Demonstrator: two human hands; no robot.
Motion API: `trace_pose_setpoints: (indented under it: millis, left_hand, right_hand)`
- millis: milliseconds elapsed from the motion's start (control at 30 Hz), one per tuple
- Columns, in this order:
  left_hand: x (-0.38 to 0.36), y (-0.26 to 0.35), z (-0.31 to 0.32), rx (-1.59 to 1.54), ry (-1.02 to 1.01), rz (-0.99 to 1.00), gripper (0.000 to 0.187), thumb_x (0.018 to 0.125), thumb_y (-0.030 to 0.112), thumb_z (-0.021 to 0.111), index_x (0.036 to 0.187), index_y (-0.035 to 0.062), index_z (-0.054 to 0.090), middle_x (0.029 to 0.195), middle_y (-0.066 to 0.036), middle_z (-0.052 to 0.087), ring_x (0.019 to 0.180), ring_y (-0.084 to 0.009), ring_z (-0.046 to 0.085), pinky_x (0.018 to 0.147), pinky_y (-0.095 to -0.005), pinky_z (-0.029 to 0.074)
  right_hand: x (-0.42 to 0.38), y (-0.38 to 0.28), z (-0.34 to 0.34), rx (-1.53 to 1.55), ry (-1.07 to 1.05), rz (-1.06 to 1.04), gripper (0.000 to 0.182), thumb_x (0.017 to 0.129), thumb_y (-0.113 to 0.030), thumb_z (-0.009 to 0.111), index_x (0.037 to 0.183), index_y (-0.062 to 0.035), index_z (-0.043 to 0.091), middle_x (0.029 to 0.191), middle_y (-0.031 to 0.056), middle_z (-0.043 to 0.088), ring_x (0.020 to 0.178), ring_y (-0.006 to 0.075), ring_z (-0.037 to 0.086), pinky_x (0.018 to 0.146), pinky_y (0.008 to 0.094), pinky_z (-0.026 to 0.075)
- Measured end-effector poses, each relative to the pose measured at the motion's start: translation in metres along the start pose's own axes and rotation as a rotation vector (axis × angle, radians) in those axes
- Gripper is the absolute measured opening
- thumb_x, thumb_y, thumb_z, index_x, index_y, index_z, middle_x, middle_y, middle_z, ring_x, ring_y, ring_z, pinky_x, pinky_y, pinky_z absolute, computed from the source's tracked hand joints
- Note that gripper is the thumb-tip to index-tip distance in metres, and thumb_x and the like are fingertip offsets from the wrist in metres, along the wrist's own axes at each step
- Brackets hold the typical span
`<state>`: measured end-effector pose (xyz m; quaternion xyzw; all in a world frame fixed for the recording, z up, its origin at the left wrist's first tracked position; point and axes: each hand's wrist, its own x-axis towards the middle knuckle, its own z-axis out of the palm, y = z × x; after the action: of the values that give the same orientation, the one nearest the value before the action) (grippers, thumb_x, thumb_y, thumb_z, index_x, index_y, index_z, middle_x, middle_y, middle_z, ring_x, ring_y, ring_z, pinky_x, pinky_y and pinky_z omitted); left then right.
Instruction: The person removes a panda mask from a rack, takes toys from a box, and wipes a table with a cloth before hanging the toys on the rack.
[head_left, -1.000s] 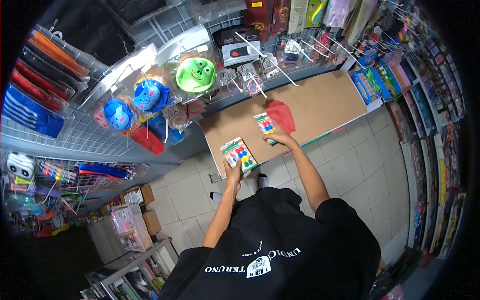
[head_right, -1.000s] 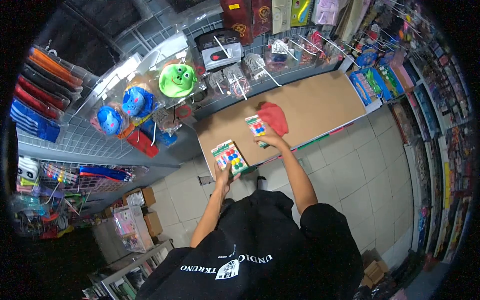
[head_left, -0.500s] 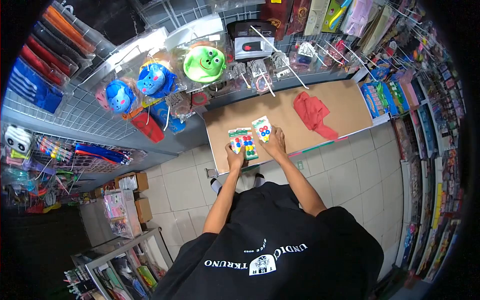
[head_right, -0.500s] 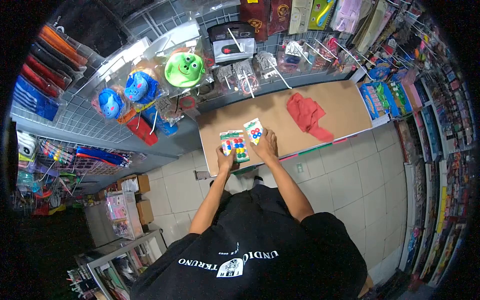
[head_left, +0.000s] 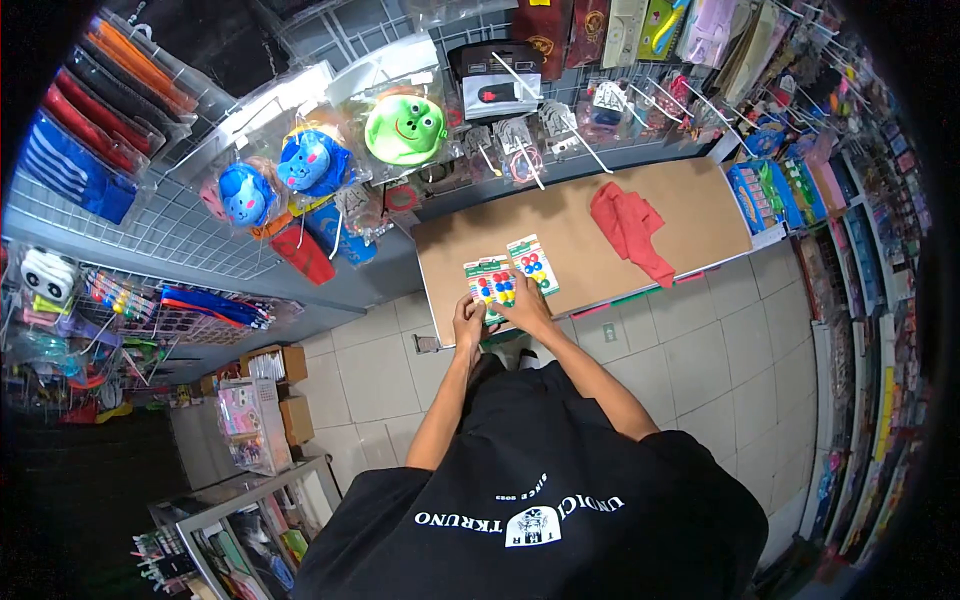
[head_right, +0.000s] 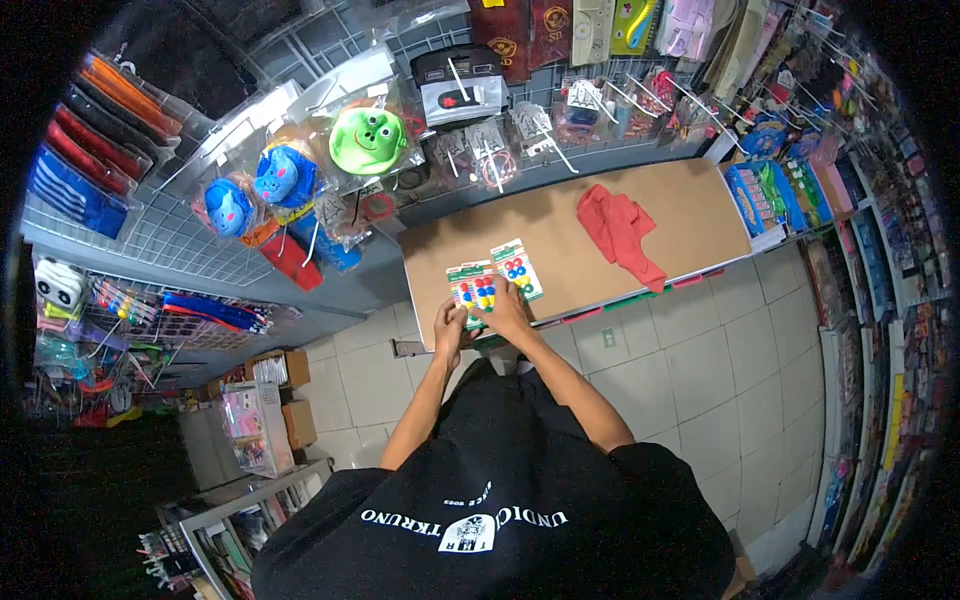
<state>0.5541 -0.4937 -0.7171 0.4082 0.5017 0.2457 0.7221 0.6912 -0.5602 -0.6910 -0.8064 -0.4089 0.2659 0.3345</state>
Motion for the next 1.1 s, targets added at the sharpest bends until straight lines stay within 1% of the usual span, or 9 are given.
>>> trace_pose_setpoints:
  millis: [100,200,233,333,467,700,800,900,1100]
  left_hand:
    - [-0.003,-0.002,0.002,-0.037,-0.03,0.006,0.035,0.097,0.019,0.059,0.129,0.01,0.047,0.113,-0.006,0.061,0.098,-0.0157,0.06,0.068,-0.0314,0.059]
    - [-0.005,-0.003,0.004,0.0,0.015,0.025,0.034,0.097,0.017,0.058,0.128,0.0074,0.047,0.112,-0.006,0.061,0.098,-0.0161,0.061,0.067,-0.0325,0.059]
    - [-0.006,-0.004,0.005,0.015,0.055,0.052,0.033,0.097,0.016,0.058,0.127,0.0069,0.047,0.109,-0.007,0.062,0.097,-0.0166,0.061,0.066,-0.0333,0.059]
    - [0.0,-0.002,0.002,0.055,0.141,0.06,0.03,0.096,0.014,0.057,0.125,0.0098,0.048,0.099,-0.005,0.065,0.086,-0.0138,0.062,0.058,-0.0291,0.058]
    - [0.015,-0.029,-0.007,0.364,0.32,0.407,0.035,0.092,0.009,0.059,0.125,0.0054,0.046,0.099,-0.01,0.066,0.085,-0.024,0.064,0.079,-0.0352,0.053]
    - [0.003,-0.005,-0.005,0.79,0.327,0.297,0.059,0.074,0.028,0.083,0.118,0.0014,0.054,0.114,-0.02,0.052,0.111,-0.035,0.05,0.096,-0.0442,0.042]
    - [-0.001,0.003,0.0,0.848,0.311,0.294,0.066,0.07,0.03,0.085,0.118,-0.0009,0.053,0.117,-0.02,0.055,0.113,-0.0373,0.051,0.098,-0.0462,0.042]
    - [0.0,0.007,0.003,0.838,0.26,0.25,0.064,0.07,0.028,0.086,0.118,-0.0002,0.054,0.114,-0.019,0.059,0.109,-0.0367,0.056,0.094,-0.0456,0.045]
    - [0.009,0.018,0.004,0.722,0.15,0.185,0.049,0.072,0.024,0.085,0.106,-0.0014,0.061,0.099,-0.019,0.069,0.097,-0.0332,0.066,0.085,-0.042,0.051]
  right_hand:
    - [0.005,0.003,-0.003,-0.003,-0.03,0.01,0.09,0.072,-0.036,0.082,0.142,-0.0009,0.037,0.129,0.0284,0.052,0.118,0.0392,0.054,0.097,0.044,0.046]
    - [0.016,0.02,0.006,0.093,-0.042,0.058,0.092,0.068,-0.036,0.085,0.139,0.0018,0.041,0.121,0.0239,0.061,0.108,0.0329,0.063,0.091,0.0397,0.051]
    - [0.016,0.02,-0.002,0.116,-0.12,0.184,0.087,0.063,-0.036,0.087,0.131,0.0049,0.051,0.108,0.0191,0.069,0.096,0.0278,0.068,0.084,0.0357,0.053]
    - [0.008,0.026,-0.007,0.091,-0.148,0.123,0.08,0.06,-0.037,0.087,0.121,0.0061,0.06,0.099,0.018,0.07,0.091,0.0273,0.069,0.082,0.0342,0.054]
    - [-0.003,0.015,-0.02,0.156,-0.212,0.211,0.065,0.065,-0.035,0.085,0.112,0.0044,0.066,0.097,0.0152,0.071,0.086,0.0224,0.068,0.076,0.0307,0.054]
    - [0.003,0.045,-0.067,0.931,-0.209,0.357,0.041,0.078,-0.022,0.08,0.105,0.0043,0.067,0.086,0.0055,0.068,0.074,0.0126,0.064,0.066,0.0203,0.049]
    - [0.028,0.081,-0.078,0.643,0.12,0.35,0.05,0.073,-0.028,0.083,0.109,0.0023,0.066,0.087,0.009,0.067,0.076,0.0211,0.064,0.07,0.0303,0.052]
    - [0.032,0.093,-0.08,-0.106,0.284,0.252,0.059,0.071,-0.025,0.084,0.117,0.0046,0.06,0.103,0.0188,0.064,0.094,0.0315,0.062,0.085,0.04,0.051]
    - [0.025,0.088,-0.062,-0.201,0.435,0.134,0.059,0.07,-0.027,0.085,0.114,0.0029,0.058,0.111,0.0218,0.058,0.11,0.0377,0.054,0.095,0.0438,0.045]
